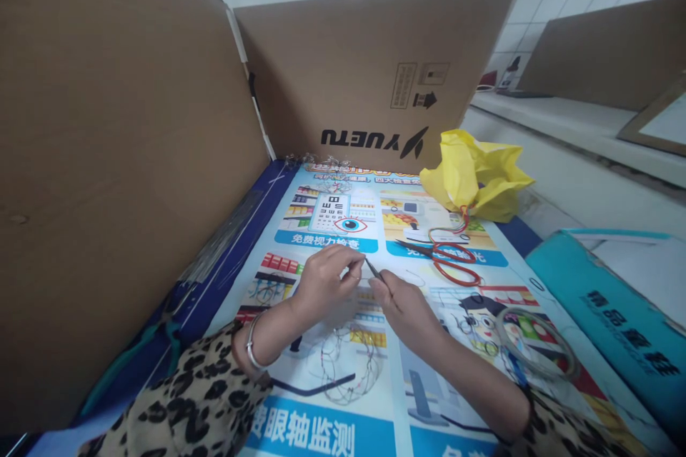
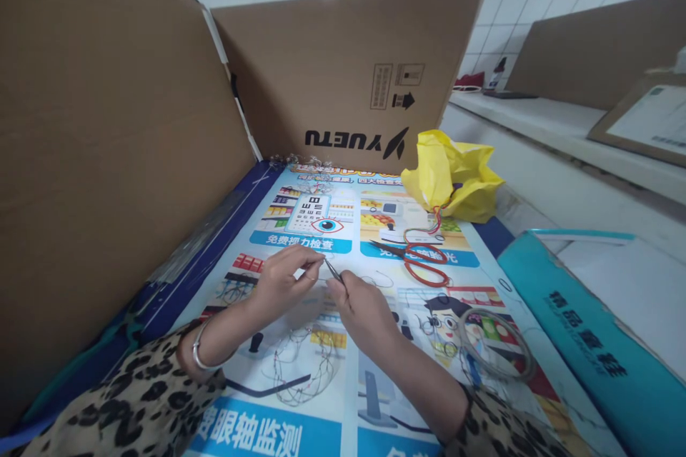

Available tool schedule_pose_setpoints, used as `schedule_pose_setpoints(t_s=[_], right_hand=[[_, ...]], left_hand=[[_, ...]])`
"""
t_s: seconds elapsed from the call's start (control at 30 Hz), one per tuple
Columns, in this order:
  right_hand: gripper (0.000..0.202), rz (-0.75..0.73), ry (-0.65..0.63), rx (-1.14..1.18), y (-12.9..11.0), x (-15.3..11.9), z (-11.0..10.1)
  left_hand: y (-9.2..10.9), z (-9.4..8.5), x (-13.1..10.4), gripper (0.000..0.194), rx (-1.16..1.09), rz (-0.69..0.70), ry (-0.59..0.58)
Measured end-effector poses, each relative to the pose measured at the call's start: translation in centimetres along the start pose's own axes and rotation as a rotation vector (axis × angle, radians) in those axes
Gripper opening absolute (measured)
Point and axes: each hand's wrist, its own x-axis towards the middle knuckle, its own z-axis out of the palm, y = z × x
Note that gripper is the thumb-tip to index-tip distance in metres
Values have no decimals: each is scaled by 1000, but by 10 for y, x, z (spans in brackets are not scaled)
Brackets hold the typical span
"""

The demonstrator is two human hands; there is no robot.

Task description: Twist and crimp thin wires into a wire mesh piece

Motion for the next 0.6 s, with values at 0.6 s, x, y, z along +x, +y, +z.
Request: schedule_pose_setpoints(t_s=[0.6], right_hand=[[36, 5, 22, -4, 0, 1, 4]], left_hand=[[1, 6, -4, 12, 43, -43, 12]])
